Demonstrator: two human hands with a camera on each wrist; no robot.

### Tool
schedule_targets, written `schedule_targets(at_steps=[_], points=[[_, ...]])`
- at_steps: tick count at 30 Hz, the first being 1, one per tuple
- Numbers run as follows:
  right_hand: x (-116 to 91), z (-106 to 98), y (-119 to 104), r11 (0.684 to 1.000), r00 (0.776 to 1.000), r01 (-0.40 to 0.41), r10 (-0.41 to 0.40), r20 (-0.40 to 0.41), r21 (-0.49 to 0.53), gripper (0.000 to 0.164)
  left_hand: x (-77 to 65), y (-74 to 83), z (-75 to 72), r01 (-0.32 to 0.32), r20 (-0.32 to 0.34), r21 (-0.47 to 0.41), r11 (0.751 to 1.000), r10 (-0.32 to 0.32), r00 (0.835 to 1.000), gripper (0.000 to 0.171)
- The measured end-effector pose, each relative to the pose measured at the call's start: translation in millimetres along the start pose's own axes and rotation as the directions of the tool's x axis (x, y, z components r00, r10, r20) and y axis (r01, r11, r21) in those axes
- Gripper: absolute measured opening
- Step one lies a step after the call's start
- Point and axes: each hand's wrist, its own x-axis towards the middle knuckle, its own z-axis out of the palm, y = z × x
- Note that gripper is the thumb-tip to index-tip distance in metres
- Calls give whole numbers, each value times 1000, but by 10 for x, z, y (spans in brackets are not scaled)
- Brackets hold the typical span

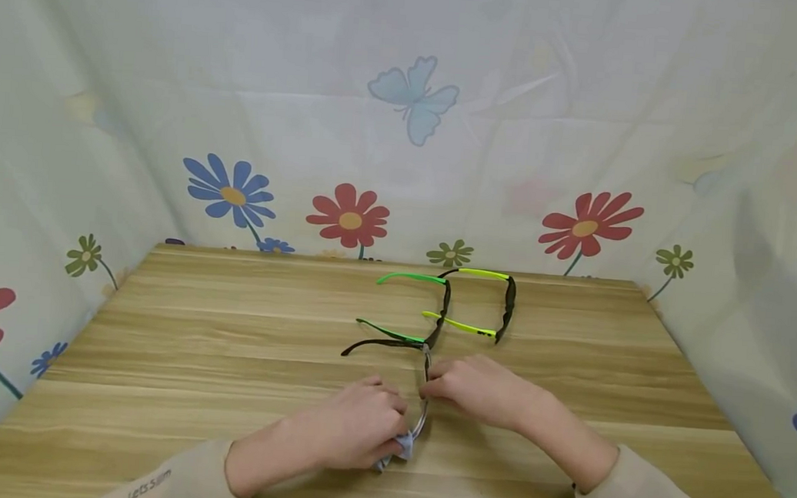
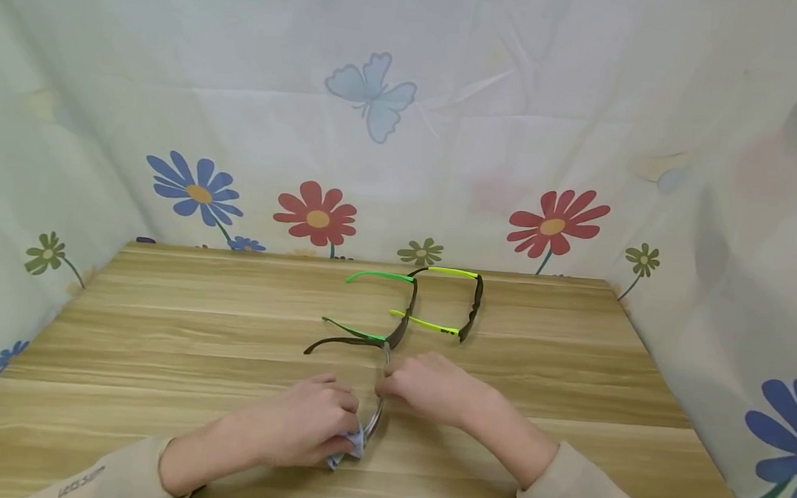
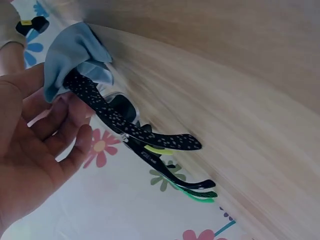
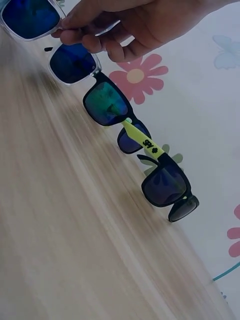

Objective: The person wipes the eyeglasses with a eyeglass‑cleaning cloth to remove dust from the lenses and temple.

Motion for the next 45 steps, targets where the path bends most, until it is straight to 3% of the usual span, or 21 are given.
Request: schedule_targets(at_steps=[10, 16, 25, 31, 45], points=[[-3, 5, 9, 997, 999, 28, -29, -14, -66, 12, 44, 77, -61, 37, 1, 36, 999, -37, 999, 23], [4, -18, 7, 1000, 1000, 22, -22, 5, -12, 17, 67, 105, -94, 56, -2, 43, 998, -56, 998, 23], [51, -26, -31, 995, 998, -36, 31, 54, 94, 17, 65, 57, -120, 127, 42, -77, 989, -124, 991, 22], [65, -18, -36, 991, 998, -37, 31, 51, 132, 16, 45, -2, -100, 121, 58, -95, 988, -116, 992, 20], [63, -17, -53, 981, 997, -54, 42, 68, 186, 13, -40, -135, -93, 169, 82, -233, 958, -154, 985, 16]])
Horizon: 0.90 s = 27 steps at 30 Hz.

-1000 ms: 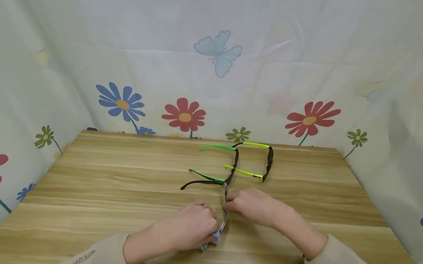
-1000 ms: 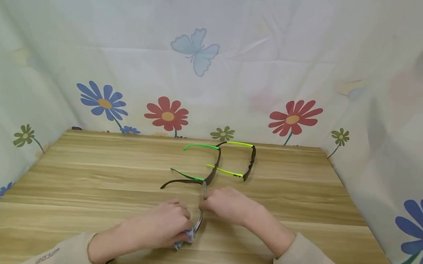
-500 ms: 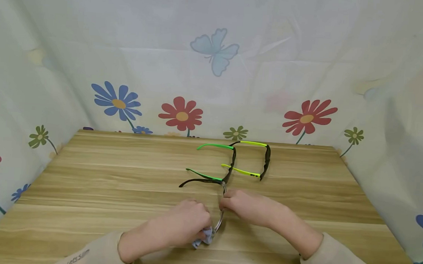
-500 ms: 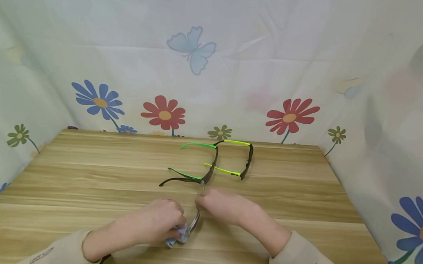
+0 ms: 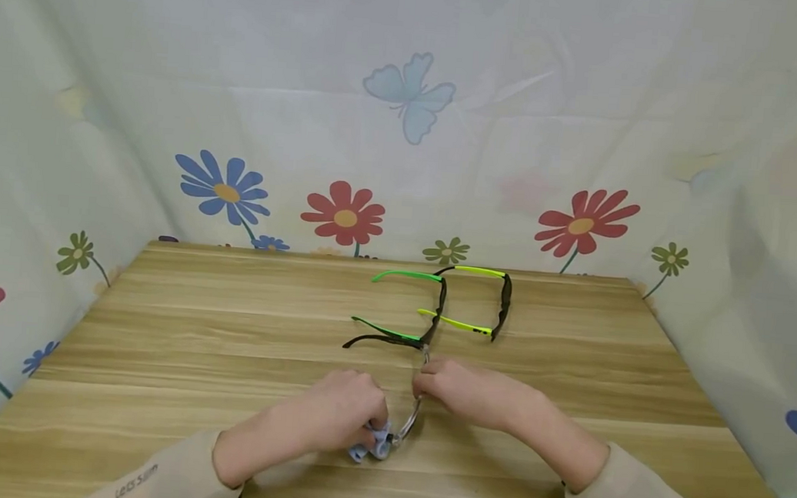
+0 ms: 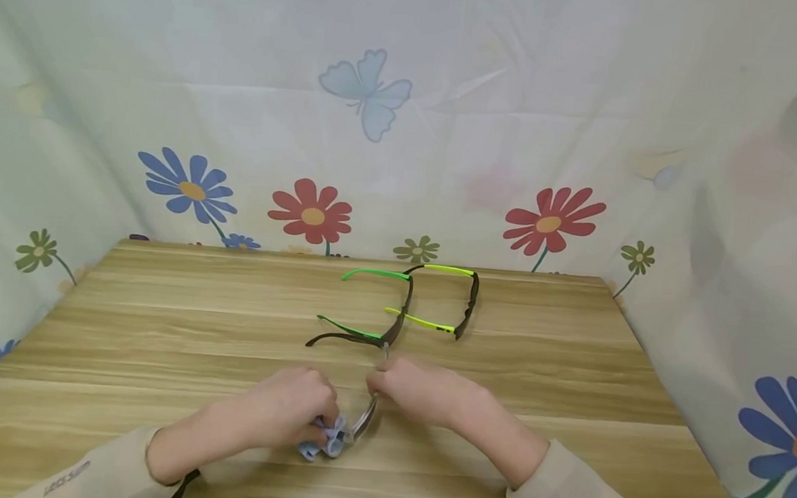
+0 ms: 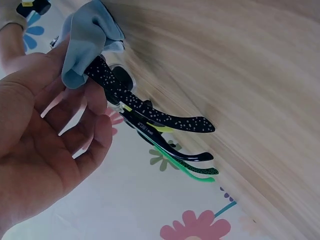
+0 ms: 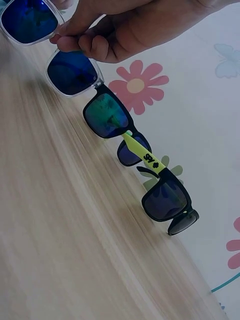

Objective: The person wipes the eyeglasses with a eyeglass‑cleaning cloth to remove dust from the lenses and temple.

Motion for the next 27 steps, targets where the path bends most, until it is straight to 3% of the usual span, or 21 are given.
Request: schedule_targets(at_steps=[13, 27], points=[[-22, -6, -10, 1000, 1000, 17, -17, -18, 1, 14, -43, -118, -38, 12, 20, -71, 997, -10, 1000, 16], [8, 1, -25, 1000, 1000, 1, -1, 17, -11, 16, -148, -250, -9, 86, 21, -110, 990, -84, 996, 13]])
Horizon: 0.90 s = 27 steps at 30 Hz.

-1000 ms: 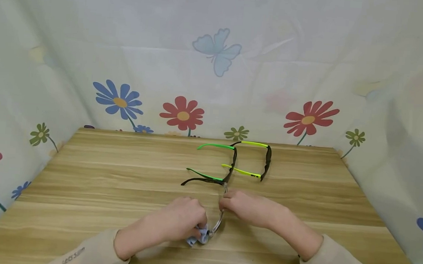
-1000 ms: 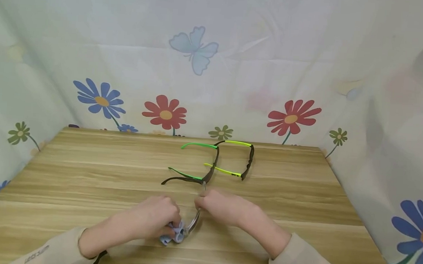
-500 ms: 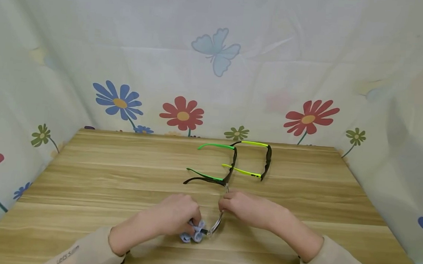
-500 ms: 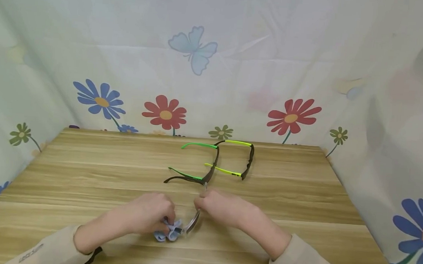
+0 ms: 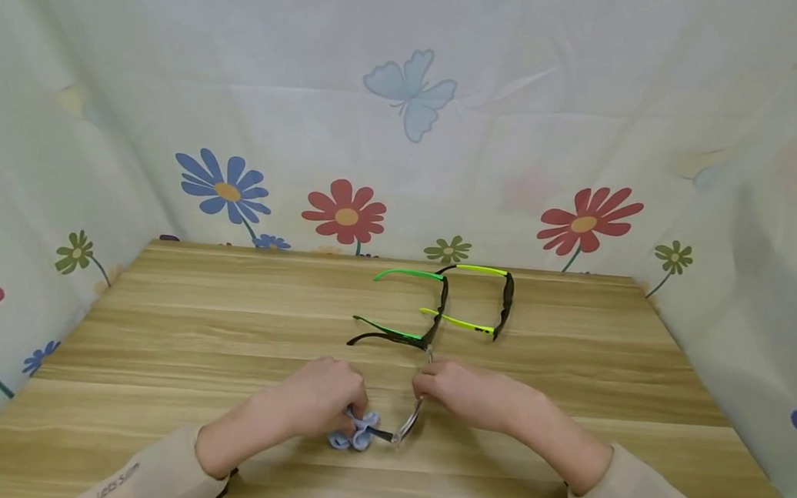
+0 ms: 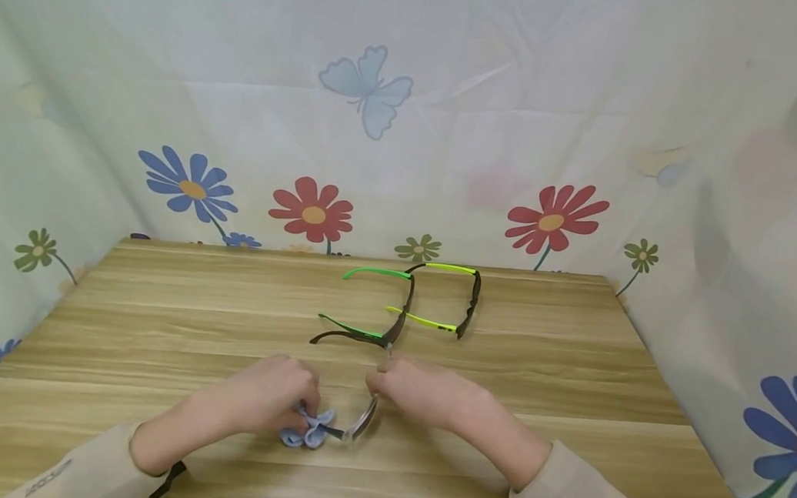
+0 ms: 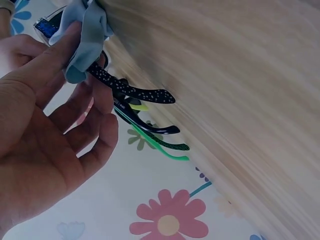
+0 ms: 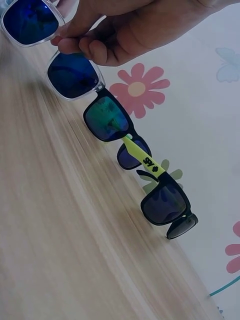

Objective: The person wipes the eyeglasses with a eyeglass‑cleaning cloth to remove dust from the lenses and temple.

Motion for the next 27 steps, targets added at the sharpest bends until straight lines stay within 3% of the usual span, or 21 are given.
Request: schedule_targets(at_steps=[18, 27], points=[[-40, -9, 3, 999, 1000, 5, -5, -5, -42, 17, -66, -180, -4, 30, -39, 9, 1000, -30, 999, 13], [-71, -8, 32, 996, 1000, 18, -19, -12, -89, 14, -117, -321, -30, 24, -28, -52, 998, -26, 999, 16]])
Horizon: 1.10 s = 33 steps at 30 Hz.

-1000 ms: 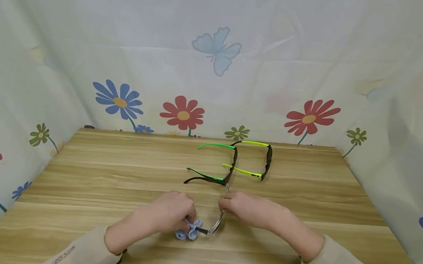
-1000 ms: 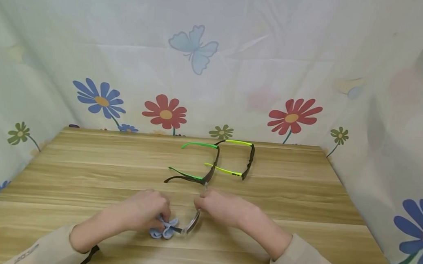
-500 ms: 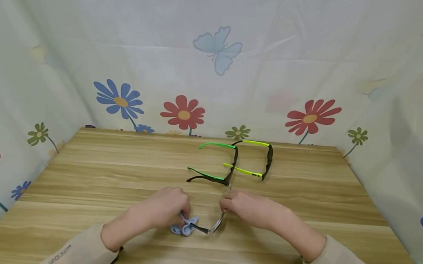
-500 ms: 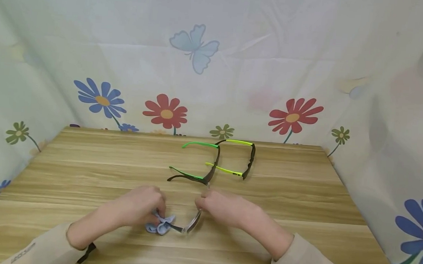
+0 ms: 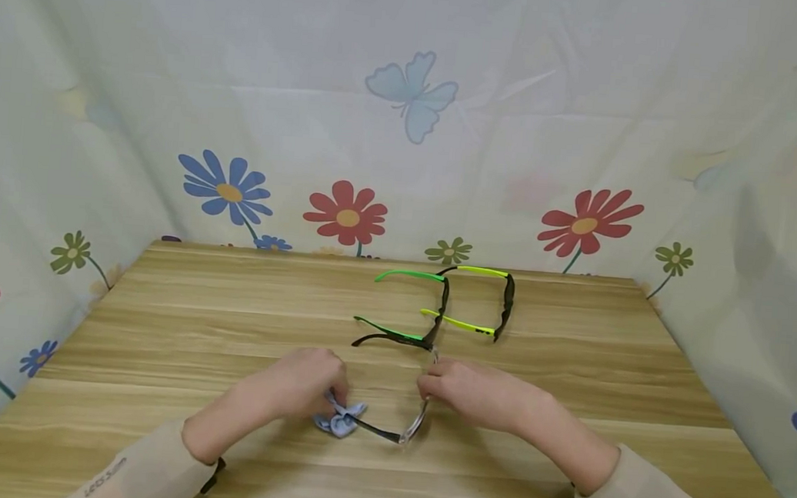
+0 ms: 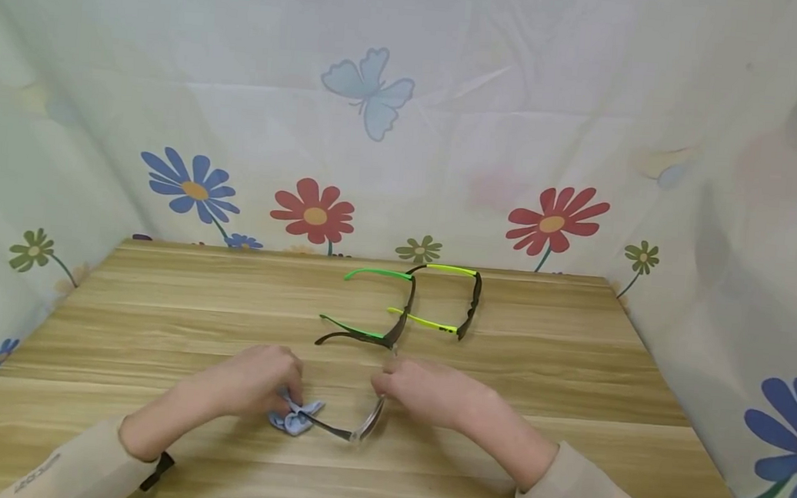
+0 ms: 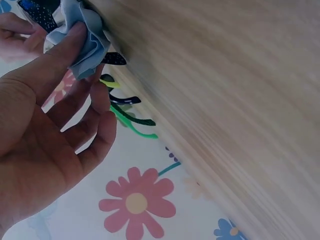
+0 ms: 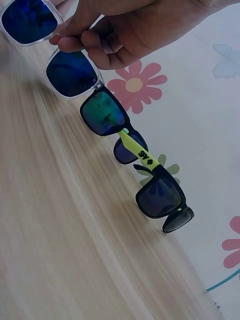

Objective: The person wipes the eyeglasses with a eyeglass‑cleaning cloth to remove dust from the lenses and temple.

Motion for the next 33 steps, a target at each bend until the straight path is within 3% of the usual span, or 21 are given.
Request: schedule_targets(at_steps=[7, 15, 19, 26, 33], points=[[10, 1, -2, 1000, 1000, -6, 6, 2, 11, 12, -46, -117, -118, -18, 19, -72, 997, 19, 1000, 15], [43, -25, -4, 1000, 1000, -16, 16, 18, 8, 13, -96, -179, -292, -45, -47, -74, 996, 41, 998, 8], [45, -35, -4, 1000, 1000, -15, 14, 18, 6, 12, -77, -50, -320, -86, -55, -67, 994, 82, 995, 5], [41, -14, 18, 1000, 1000, -12, 12, 0, -26, 11, 91, 334, -218, -238, -25, 18, 971, 239, 971, 5], [31, 2, 25, 999, 1000, -10, 9, -15, -49, 11, 220, 553, -67, -302, 32, 92, 949, 300, 953, 11]])
